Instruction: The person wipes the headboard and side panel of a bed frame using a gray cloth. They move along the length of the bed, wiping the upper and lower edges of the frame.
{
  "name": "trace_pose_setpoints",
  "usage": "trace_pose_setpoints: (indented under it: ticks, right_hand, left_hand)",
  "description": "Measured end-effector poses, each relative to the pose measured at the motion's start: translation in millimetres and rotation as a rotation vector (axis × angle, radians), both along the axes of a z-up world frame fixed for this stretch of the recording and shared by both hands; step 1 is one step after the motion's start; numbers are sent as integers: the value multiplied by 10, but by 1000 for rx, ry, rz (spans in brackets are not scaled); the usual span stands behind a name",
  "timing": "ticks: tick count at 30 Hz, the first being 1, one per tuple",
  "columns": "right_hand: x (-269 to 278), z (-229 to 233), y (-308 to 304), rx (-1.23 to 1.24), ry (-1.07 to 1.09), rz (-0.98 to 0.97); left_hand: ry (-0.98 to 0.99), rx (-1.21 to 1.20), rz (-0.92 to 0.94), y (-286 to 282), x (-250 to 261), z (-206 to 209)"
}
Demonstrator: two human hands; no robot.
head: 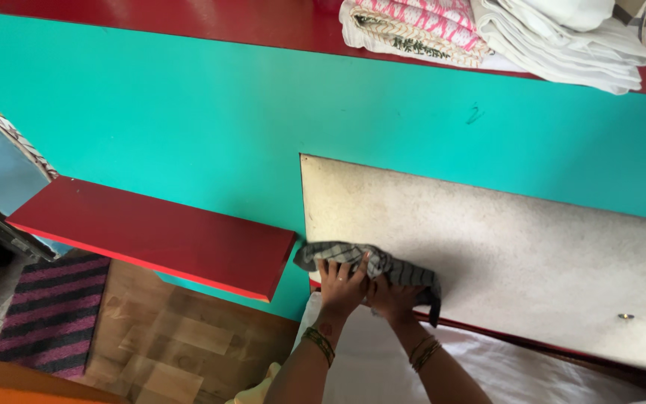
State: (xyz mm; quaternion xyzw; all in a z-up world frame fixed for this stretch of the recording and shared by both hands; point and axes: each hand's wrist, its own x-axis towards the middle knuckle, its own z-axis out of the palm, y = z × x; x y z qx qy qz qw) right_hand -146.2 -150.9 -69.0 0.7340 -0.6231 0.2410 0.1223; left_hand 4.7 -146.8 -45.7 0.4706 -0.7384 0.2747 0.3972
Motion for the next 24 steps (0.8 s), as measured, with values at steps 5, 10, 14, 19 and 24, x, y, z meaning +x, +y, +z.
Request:
trace_pose_setpoints:
  ticks: [5,10,14,19,24]
  right_hand:
    - [111,-12,116,-676,-67,137]
    - [133,-286,194,-607,-11,155]
    - [96,-369,267,-419,-63,155]
    - [-40,-67,391,-293,-91,144]
    - [-322,538,453,-480,-146,170]
  left_hand:
    - [26,41,60,54,46,-307]
    - [62,87,16,181,122,-281]
    - [39,141,38,298,132,-44]
    - [39,228,72,364,44,344]
    - [37,135,-18,506,-206,893]
